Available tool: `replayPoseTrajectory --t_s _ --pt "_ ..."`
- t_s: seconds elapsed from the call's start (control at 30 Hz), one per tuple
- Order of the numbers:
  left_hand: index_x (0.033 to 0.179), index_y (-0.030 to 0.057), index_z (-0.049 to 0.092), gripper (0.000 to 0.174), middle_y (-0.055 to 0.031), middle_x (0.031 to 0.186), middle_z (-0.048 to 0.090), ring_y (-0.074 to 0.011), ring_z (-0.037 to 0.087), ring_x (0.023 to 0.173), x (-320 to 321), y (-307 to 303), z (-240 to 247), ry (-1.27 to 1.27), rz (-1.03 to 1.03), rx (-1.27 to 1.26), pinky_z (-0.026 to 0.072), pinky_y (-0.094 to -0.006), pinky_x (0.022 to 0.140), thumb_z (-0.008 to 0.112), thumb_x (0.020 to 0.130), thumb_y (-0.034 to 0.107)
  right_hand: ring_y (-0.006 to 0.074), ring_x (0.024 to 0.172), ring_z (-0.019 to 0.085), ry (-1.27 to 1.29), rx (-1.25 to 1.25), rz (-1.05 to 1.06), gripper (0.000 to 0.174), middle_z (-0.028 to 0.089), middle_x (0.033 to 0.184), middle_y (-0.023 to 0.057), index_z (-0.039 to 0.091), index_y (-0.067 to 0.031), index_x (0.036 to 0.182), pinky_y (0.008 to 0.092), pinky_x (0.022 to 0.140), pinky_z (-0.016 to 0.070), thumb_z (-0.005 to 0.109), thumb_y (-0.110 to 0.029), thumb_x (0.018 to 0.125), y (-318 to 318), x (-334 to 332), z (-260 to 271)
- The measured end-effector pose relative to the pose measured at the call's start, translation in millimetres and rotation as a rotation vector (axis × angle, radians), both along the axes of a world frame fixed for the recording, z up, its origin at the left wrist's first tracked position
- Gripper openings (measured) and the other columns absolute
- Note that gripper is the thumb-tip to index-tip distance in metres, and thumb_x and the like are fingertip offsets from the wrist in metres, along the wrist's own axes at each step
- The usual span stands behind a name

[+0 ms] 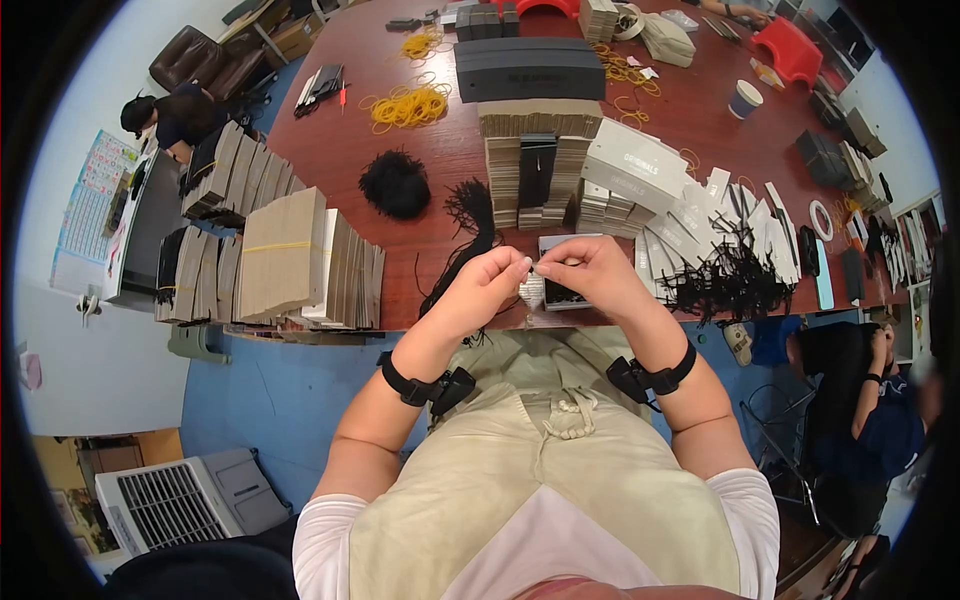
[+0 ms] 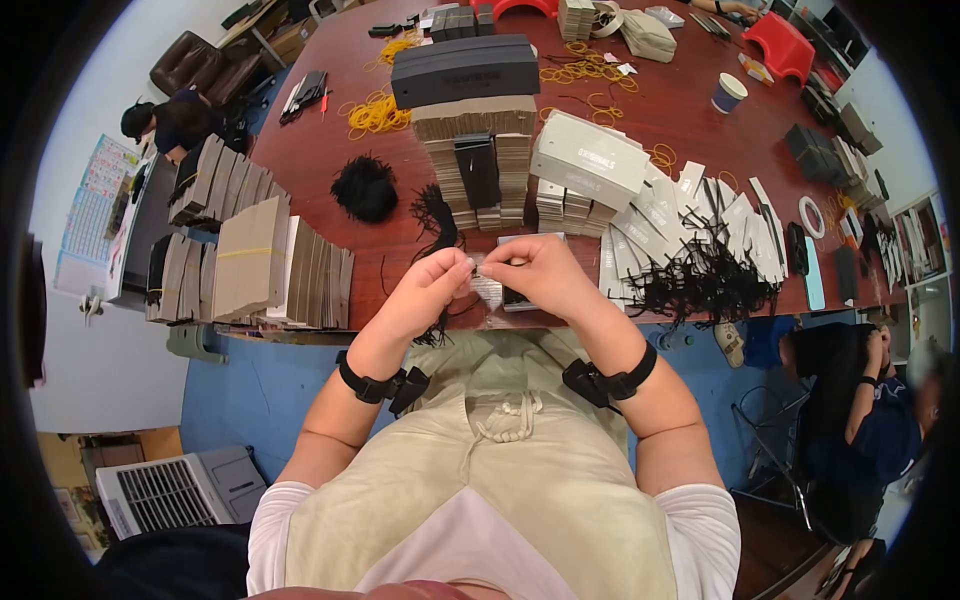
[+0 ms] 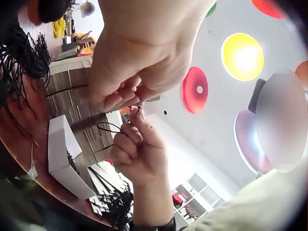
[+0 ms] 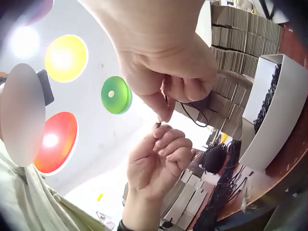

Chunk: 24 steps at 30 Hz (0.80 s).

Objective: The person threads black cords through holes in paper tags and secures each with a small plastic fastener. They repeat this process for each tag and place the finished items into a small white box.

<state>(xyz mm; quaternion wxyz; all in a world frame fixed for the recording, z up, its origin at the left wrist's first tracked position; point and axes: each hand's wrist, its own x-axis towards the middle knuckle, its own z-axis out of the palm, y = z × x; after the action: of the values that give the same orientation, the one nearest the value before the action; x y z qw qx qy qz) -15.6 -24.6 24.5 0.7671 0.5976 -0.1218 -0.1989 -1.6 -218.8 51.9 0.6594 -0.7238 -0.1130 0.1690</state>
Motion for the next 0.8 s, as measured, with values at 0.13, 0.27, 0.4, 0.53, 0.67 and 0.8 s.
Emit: replayPoseTrajectory --t_s 0.13,0.27,0.4,0.53,0.67,0.8 --pt "0.080 0.0068 0.050 0.016 0.0075 0.071 0.040 -0.0013 0.033 0.060 -7 -1 7 -0.057 -0.037 -0.051 0.0280 -0.0178 0.052 0.049 0.094 0.016 0.0016 0.061 0.044 -0.022 0.045 0.042 0.008 0.059 0.071 -0.0031 0.065 0.0004 0.083 0.0186 0.054 0.0355 0.066 -0.007 0.080 -8 0 3" --pt "0.081 0.0043 0.047 0.010 0.0008 0.082 0.043 -0.0041 0.037 0.065 1 12 10 -0.251 -0.043 -0.113 0.0324 -0.0190 0.055 0.049 0.090 0.008 0.0072 0.065 0.048 -0.181 -0.117 0.077 0.007 0.056 0.075 0.0001 0.063 -0.0026 0.081 0.0231 0.058 0.0393 0.065 -0.009 0.079 -25 4 13" --pt "0.089 0.0052 0.046 0.008 -0.0059 0.091 0.050 -0.0095 0.050 0.075 3 -3 9 -0.022 -0.134 -0.291 0.0416 -0.0225 0.061 0.053 0.087 0.007 0.0209 0.074 0.052 -0.689 -0.307 0.243 0.008 0.054 0.081 0.0067 0.063 -0.0048 0.082 0.0296 0.064 0.0425 0.065 -0.007 0.075 -24 2 31" --pt "0.094 0.0062 0.046 0.016 0.0001 0.070 0.047 -0.0048 0.038 0.056 4 -18 11 0.249 -0.288 -0.199 0.0315 -0.0193 0.051 0.049 0.094 0.022 0.0267 0.083 0.054 -0.879 -0.391 0.177 0.015 0.055 0.086 0.0090 0.063 -0.0039 0.083 0.0350 0.073 0.0449 0.067 -0.007 0.069 -14 4 32" --pt "0.087 0.0062 0.051 0.022 0.0030 0.066 0.044 -0.0036 0.031 0.053 7 -11 -5 0.291 -0.247 -0.140 0.0263 -0.0192 0.048 0.045 0.096 0.025 0.0299 0.096 0.053 -1.000 -0.556 -0.346 0.026 0.058 0.104 0.0099 0.066 -0.0044 0.088 0.0390 0.082 0.0434 0.073 -0.015 0.066 -45 30 33" --pt "0.082 0.0065 0.053 0.024 0.0044 0.065 0.044 -0.0038 0.034 0.054 2 -11 0 0.214 -0.150 0.006 0.0292 -0.0185 0.049 0.045 0.096 0.025 0.0318 0.107 0.047 -1.137 -1.019 -0.687 0.025 0.056 0.112 0.0106 0.066 -0.0058 0.089 0.0432 0.089 0.0383 0.073 -0.017 0.067 -65 48 32"
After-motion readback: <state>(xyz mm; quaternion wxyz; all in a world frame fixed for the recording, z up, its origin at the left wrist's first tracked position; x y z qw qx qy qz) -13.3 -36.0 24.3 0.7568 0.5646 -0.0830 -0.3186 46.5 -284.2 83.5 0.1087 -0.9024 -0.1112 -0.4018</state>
